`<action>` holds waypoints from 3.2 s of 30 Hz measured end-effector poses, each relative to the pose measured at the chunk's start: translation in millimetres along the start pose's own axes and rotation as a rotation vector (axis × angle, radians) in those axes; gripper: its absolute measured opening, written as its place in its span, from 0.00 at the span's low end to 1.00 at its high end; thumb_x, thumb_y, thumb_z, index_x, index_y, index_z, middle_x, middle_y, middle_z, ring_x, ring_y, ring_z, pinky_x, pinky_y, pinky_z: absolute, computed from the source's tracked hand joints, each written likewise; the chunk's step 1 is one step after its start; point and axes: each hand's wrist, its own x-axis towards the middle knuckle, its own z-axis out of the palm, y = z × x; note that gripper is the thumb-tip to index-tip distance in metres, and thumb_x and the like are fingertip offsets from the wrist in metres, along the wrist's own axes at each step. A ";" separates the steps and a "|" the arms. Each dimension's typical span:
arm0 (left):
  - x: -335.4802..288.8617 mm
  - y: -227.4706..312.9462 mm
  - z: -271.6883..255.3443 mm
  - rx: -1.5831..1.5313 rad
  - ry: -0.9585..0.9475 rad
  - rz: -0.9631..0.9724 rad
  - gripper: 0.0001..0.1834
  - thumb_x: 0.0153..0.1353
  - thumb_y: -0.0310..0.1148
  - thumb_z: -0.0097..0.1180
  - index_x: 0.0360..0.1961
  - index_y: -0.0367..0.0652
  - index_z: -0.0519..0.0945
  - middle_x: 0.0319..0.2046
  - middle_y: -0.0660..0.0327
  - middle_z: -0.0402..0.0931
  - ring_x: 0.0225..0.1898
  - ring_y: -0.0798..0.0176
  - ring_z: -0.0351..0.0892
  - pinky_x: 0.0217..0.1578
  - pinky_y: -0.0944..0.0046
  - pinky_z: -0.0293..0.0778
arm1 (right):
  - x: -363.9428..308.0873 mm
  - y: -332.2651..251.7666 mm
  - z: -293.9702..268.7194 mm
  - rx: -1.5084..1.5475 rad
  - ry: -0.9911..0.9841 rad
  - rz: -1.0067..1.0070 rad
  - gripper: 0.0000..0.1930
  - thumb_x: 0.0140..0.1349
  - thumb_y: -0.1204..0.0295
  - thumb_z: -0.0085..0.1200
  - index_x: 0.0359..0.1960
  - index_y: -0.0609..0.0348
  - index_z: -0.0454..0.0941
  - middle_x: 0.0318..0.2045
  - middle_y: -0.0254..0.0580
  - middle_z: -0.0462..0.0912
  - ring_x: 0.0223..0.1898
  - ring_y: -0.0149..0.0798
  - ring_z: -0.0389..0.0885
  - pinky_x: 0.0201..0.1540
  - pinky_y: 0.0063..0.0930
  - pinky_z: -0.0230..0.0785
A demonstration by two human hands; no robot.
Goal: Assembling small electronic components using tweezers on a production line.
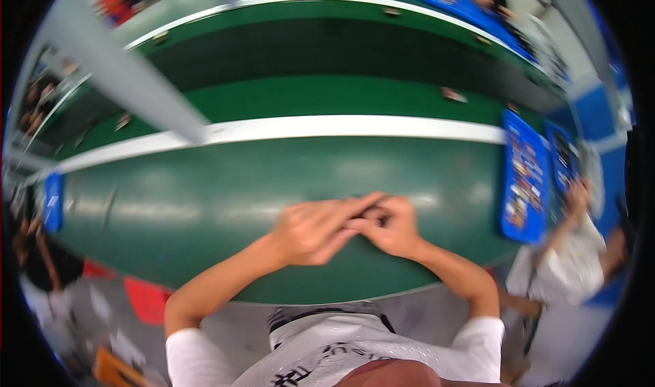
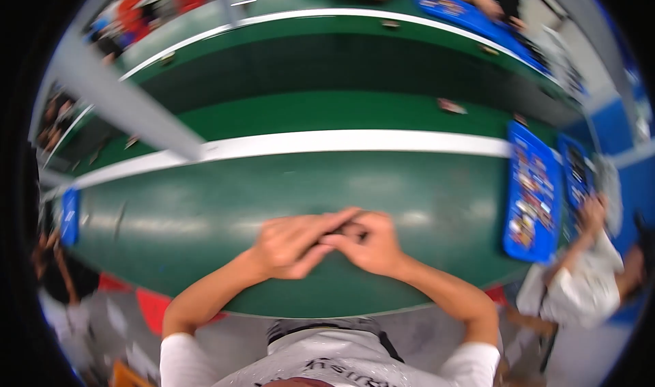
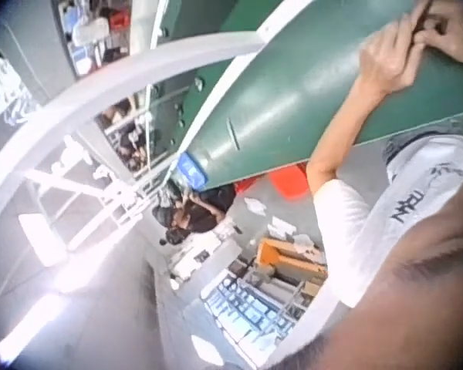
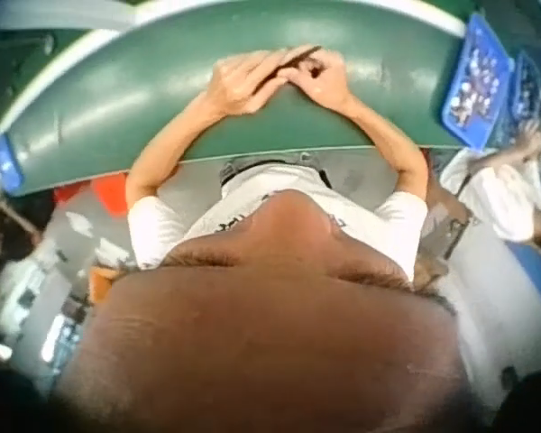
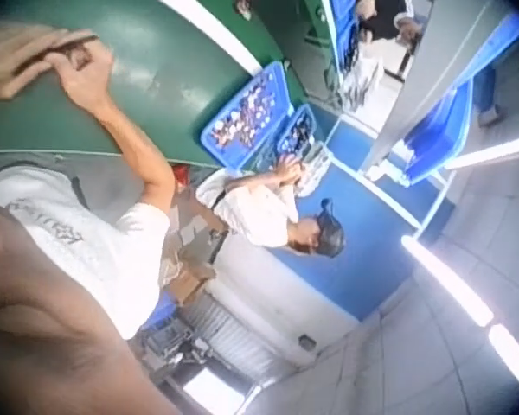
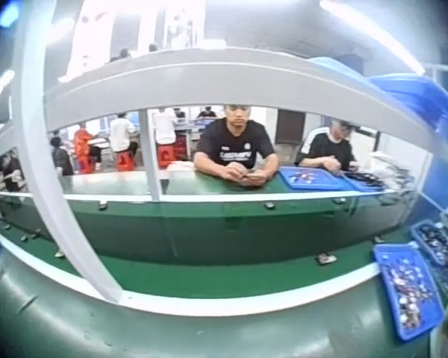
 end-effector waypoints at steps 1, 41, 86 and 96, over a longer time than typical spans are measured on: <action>4.7 -1.3 -1.6 0.016 0.002 0.018 0.28 0.57 0.31 0.67 0.60 0.37 0.80 0.39 0.55 0.85 0.32 0.59 0.86 0.30 0.61 0.81 | 1.5 7.8 0.0 0.018 0.008 -0.102 0.08 0.57 0.74 0.71 0.28 0.61 0.82 0.13 0.29 0.68 0.17 0.23 0.62 0.21 0.24 0.57; 8.8 -1.2 5.4 0.021 0.014 0.024 0.23 0.53 0.30 0.70 0.50 0.30 0.83 0.39 0.49 0.86 0.32 0.54 0.87 0.32 0.60 0.83 | 1.9 -1.9 -10.7 0.077 -0.010 0.036 0.06 0.57 0.78 0.70 0.29 0.62 0.83 0.12 0.26 0.63 0.16 0.21 0.59 0.21 0.23 0.54; 107.1 -51.9 15.8 -0.500 0.237 -0.626 0.18 0.77 0.37 0.47 0.53 0.32 0.78 0.38 0.54 0.81 0.26 0.67 0.80 0.24 0.68 0.75 | -1.3 -7.7 -14.2 0.168 -0.048 -0.034 0.08 0.57 0.77 0.70 0.37 0.57 0.85 0.11 0.26 0.60 0.15 0.21 0.53 0.20 0.23 0.49; 246.1 -137.7 104.9 -0.379 -0.166 -0.934 0.16 0.64 0.36 0.65 0.39 0.30 0.83 0.26 0.58 0.79 0.23 0.67 0.81 0.20 0.67 0.79 | 2.1 -7.2 -13.2 0.192 -0.087 -0.050 0.09 0.57 0.76 0.70 0.38 0.58 0.84 0.11 0.28 0.65 0.15 0.21 0.54 0.20 0.24 0.49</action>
